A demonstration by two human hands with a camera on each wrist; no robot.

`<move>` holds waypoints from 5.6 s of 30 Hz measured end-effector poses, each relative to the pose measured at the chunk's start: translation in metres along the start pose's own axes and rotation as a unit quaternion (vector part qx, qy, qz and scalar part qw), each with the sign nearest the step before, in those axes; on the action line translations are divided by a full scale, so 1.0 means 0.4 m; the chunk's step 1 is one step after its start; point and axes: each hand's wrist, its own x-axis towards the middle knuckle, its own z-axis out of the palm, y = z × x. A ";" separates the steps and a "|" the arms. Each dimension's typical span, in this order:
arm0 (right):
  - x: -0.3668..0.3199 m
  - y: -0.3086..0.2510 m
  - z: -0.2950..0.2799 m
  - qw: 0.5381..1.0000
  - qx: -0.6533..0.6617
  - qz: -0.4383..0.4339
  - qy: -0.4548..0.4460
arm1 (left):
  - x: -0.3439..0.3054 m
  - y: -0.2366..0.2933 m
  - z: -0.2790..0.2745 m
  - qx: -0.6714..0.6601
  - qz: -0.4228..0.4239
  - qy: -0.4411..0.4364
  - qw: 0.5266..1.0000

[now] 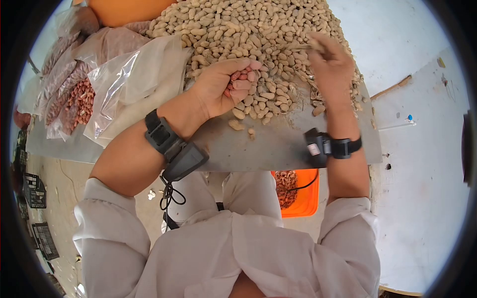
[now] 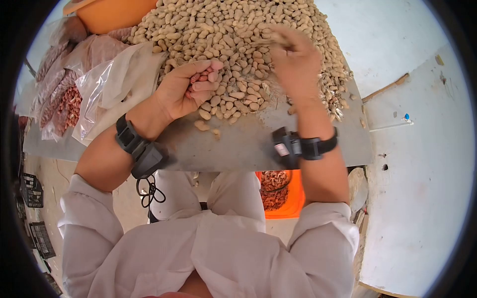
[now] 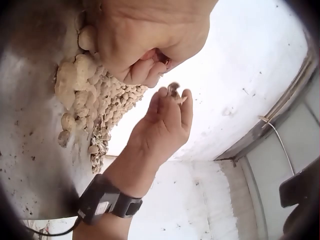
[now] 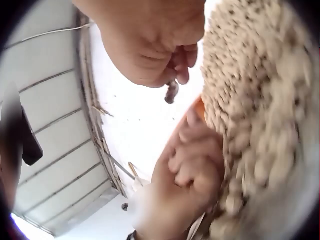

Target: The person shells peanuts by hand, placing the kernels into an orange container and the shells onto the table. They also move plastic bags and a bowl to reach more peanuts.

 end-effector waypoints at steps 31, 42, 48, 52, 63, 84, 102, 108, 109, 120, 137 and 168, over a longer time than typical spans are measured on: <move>-0.179 -0.200 0.234 0.373 0.882 0.287 0.000 | -0.068 0.009 0.161 0.670 0.459 0.044 0.581; -0.134 -0.278 0.285 0.346 0.861 0.374 0.014 | -0.206 0.242 0.219 0.816 0.339 0.187 0.429; -0.061 -0.296 0.345 0.383 0.810 0.439 0.063 | -0.252 0.316 0.138 0.948 0.118 0.196 0.223; -0.032 -0.291 0.400 0.396 0.834 0.384 -0.023 | -0.248 0.293 0.137 0.939 0.100 0.219 0.246; -0.018 -0.345 0.409 0.506 0.734 0.453 0.016 | -0.246 0.321 0.084 0.879 0.198 0.228 0.370; -0.048 -0.313 0.395 0.488 0.723 0.486 0.054 | -0.231 0.284 0.133 0.913 0.056 0.146 0.376; -0.086 -0.269 0.393 0.499 0.702 0.505 0.048 | -0.194 0.268 0.119 0.919 0.003 0.136 0.369; -0.097 -0.267 0.383 0.478 0.706 0.520 0.053 | -0.193 0.276 0.112 0.932 -0.008 0.124 0.341; -0.098 -0.269 0.381 0.475 0.706 0.523 0.055 | -0.193 0.275 0.112 0.927 -0.017 0.131 0.352; -0.102 -0.266 0.388 0.491 0.700 0.518 0.028 | -0.203 0.279 0.069 0.898 0.000 0.122 0.422; -0.117 -0.261 0.390 0.481 0.701 0.525 0.047 | -0.168 0.240 0.051 0.911 0.041 0.120 0.393; 0.049 -0.281 0.174 0.734 0.579 0.288 -0.209 | -0.321 0.265 0.027 0.701 0.387 0.191 0.567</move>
